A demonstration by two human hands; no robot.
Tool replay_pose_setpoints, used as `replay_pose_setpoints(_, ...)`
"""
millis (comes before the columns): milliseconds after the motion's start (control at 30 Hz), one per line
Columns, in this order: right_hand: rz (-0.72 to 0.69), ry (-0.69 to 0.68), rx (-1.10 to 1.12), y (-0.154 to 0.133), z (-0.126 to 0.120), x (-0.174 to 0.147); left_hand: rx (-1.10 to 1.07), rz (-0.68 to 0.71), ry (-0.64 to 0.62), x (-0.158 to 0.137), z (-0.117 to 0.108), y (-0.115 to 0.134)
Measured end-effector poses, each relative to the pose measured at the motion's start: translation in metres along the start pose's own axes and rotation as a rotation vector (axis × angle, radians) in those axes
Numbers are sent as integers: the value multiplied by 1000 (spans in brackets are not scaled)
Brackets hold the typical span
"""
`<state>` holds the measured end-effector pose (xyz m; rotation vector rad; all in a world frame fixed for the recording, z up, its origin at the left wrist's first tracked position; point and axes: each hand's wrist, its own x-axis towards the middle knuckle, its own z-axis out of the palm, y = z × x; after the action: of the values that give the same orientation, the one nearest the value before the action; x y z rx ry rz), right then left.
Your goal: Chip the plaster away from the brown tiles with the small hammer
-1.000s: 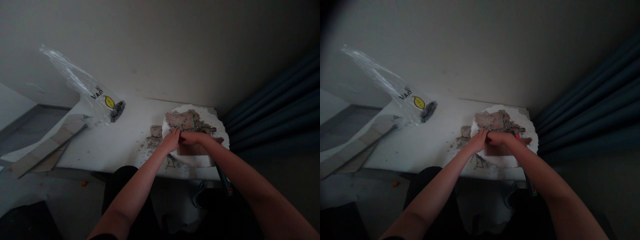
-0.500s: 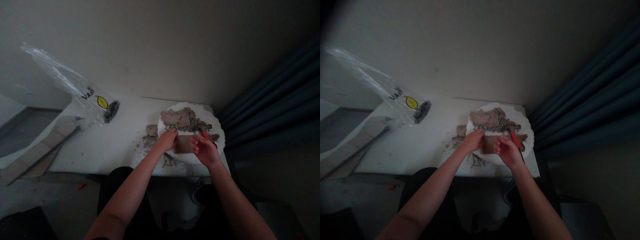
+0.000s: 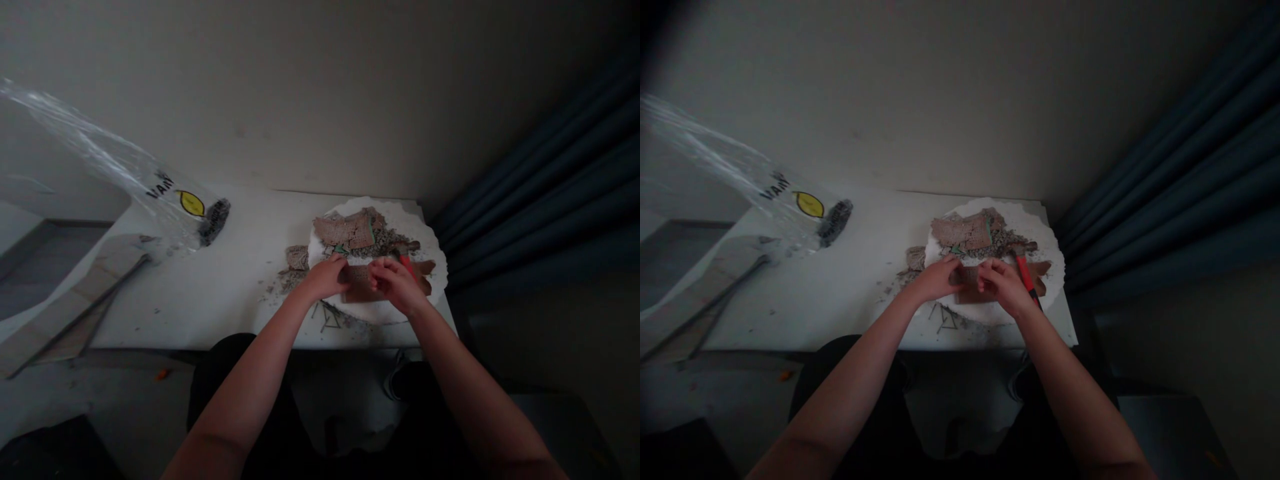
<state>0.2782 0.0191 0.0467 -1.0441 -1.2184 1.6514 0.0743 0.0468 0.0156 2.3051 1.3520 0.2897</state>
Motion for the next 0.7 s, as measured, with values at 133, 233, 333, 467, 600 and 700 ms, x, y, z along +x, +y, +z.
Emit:
replay_pose_setpoints(133,-19,-94,-342,11,-2,35,35,-33,-30,-2,-4,-5)
replay_pose_setpoints(233,-88,-95,-507,21,-2,47,17,-38,-33,-2,-3,-7)
replay_pose_setpoints(333,-187,-78,-874,28,-2,45,-8,-25,-29,-2,-2,-8)
replay_pose_setpoints(467,-243,-184,-1107,29,0,41,-10,-23,-33,-1,-1,-9)
replay_pose_setpoints(600,-209,-222,-1210,23,7,43,4,-50,-31,0,0,-9)
replay_pose_setpoints(700,-188,-238,-1289,19,11,44,-4,-52,-31,0,-1,-8)
